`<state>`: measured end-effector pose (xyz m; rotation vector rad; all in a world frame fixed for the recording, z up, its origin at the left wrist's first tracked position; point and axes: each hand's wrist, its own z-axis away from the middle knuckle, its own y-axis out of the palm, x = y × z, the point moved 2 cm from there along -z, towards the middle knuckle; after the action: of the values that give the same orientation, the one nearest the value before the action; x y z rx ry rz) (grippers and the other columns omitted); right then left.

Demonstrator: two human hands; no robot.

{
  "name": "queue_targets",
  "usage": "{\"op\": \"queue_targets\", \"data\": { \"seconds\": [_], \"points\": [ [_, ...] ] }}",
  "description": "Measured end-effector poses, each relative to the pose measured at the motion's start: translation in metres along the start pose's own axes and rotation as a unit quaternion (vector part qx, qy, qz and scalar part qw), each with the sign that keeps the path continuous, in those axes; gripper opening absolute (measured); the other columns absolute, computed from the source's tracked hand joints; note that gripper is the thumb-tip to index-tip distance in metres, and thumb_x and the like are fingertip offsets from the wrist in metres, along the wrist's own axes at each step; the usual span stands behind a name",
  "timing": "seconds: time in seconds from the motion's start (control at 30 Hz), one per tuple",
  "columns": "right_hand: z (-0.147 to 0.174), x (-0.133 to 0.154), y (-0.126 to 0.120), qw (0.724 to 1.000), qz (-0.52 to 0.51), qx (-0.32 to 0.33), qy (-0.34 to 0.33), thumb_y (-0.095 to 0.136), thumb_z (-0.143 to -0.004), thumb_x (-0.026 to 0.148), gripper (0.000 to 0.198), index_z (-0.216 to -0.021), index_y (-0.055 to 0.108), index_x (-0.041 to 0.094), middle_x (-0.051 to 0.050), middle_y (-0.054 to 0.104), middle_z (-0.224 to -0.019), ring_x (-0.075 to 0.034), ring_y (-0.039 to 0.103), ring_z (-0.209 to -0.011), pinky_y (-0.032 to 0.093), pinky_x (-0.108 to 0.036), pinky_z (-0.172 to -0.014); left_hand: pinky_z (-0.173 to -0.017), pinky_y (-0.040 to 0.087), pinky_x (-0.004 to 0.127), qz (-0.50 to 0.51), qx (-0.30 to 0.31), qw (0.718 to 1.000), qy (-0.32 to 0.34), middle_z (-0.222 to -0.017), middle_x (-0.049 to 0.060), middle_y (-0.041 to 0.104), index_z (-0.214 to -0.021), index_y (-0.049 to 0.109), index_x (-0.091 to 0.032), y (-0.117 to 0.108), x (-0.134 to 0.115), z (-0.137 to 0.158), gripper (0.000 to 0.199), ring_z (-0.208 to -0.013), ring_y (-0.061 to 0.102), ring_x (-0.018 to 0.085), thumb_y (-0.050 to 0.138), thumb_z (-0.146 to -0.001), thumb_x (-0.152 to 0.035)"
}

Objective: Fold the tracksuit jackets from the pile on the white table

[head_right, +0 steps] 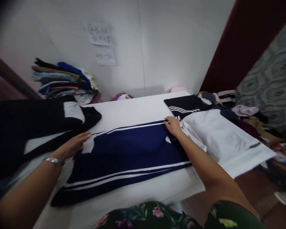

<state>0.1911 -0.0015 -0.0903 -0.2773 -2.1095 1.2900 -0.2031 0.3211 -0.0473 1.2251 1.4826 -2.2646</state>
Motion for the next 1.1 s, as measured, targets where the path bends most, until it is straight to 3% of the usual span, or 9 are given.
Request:
{"op": "queue_targets", "data": {
  "seconds": [0.07,0.13,0.23,0.33,0.6,0.8,0.97,1.1],
  "points": [
    [0.015,0.034,0.010,0.994,-0.082,0.023,-0.073,0.049,-0.092,0.039,0.037,-0.120,0.066,0.023,-0.009,0.059,-0.133,-0.025,0.049,-0.128,0.035,-0.044,-0.110,-0.074,0.053,0.030,0.018,0.020,1.000,-0.014,-0.113,0.011,0.069,-0.132,0.052,-0.014,0.005,0.004,0.008,0.068,-0.092,0.067,0.021,0.063,-0.076,-0.050],
    [0.032,0.066,0.021,0.983,-0.118,0.081,-0.115,0.048,-0.092,0.048,0.044,-0.128,0.061,0.026,-0.007,0.049,-0.145,-0.025,0.038,-0.138,0.030,-0.046,-0.114,-0.085,0.052,0.032,0.002,-0.013,1.000,-0.002,-0.121,0.012,0.066,-0.137,0.049,-0.014,0.009,0.006,0.013,0.072,-0.101,0.065,0.023,0.067,-0.072,-0.041],
    [0.053,0.097,0.037,0.970,-0.079,0.189,-0.132,0.047,-0.091,0.057,0.056,-0.139,0.051,0.029,-0.008,0.035,-0.155,-0.029,0.023,-0.146,0.018,-0.056,-0.116,-0.096,0.047,0.035,-0.063,-0.079,0.994,0.049,-0.127,0.012,0.062,-0.136,0.050,-0.014,0.016,0.005,0.016,0.064,-0.110,0.061,0.024,0.062,-0.075,-0.031],
    [0.062,0.104,0.048,0.962,-0.013,0.240,-0.131,0.044,-0.092,0.058,0.058,-0.142,0.047,0.028,-0.010,0.032,-0.156,-0.031,0.021,-0.146,0.013,-0.061,-0.115,-0.103,0.043,0.033,-0.131,-0.103,0.983,0.076,-0.131,0.015,0.058,-0.131,0.054,-0.010,0.024,0.009,0.017,0.056,-0.118,0.056,0.025,0.056,-0.077,-0.023],
    [0.060,0.103,0.044,0.959,-0.027,0.264,-0.097,0.042,-0.092,0.059,0.059,-0.143,0.046,0.028,-0.009,0.028,-0.157,-0.029,0.019,-0.147,0.012,-0.059,-0.116,-0.102,0.042,0.037,-0.184,-0.123,0.972,0.074,-0.139,0.014,0.050,-0.133,0.052,-0.015,0.029,0.017,0.030,0.052,-0.118,0.055,0.027,0.053,-0.081,-0.023],
    [0.048,0.121,0.039,0.982,-0.017,0.174,-0.074,0.037,-0.093,0.060,0.061,-0.146,0.041,0.030,-0.007,0.021,-0.160,-0.030,0.010,-0.148,0.009,-0.059,-0.116,-0.103,0.041,0.041,-0.293,-0.132,0.944,0.077,-0.143,0.015,0.048,-0.133,0.052,-0.015,0.027,0.011,0.034,0.051,-0.128,0.047,0.031,0.050,-0.084,-0.029],
    [0.047,0.123,0.055,0.967,0.042,0.250,-0.033,0.030,-0.094,0.065,0.066,-0.149,0.036,0.029,-0.009,0.023,-0.160,-0.030,0.012,-0.148,0.006,-0.057,-0.115,-0.097,0.043,0.049,-0.342,-0.106,0.931,0.071,-0.134,0.018,0.056,-0.131,0.053,-0.013,0.029,0.014,0.030,0.050,-0.123,0.051,0.036,0.043,-0.086,-0.033],
    [0.048,0.123,0.056,0.967,0.035,0.248,-0.039,0.027,-0.093,0.067,0.069,-0.149,0.034,0.027,-0.010,0.022,-0.160,-0.029,0.012,-0.148,0.005,-0.056,-0.116,-0.093,0.044,0.051,-0.349,-0.091,0.931,0.062,-0.133,0.021,0.056,-0.132,0.051,-0.010,0.025,0.011,0.027,0.052,-0.120,0.052,0.039,0.041,-0.087,-0.035]
  ]
}}
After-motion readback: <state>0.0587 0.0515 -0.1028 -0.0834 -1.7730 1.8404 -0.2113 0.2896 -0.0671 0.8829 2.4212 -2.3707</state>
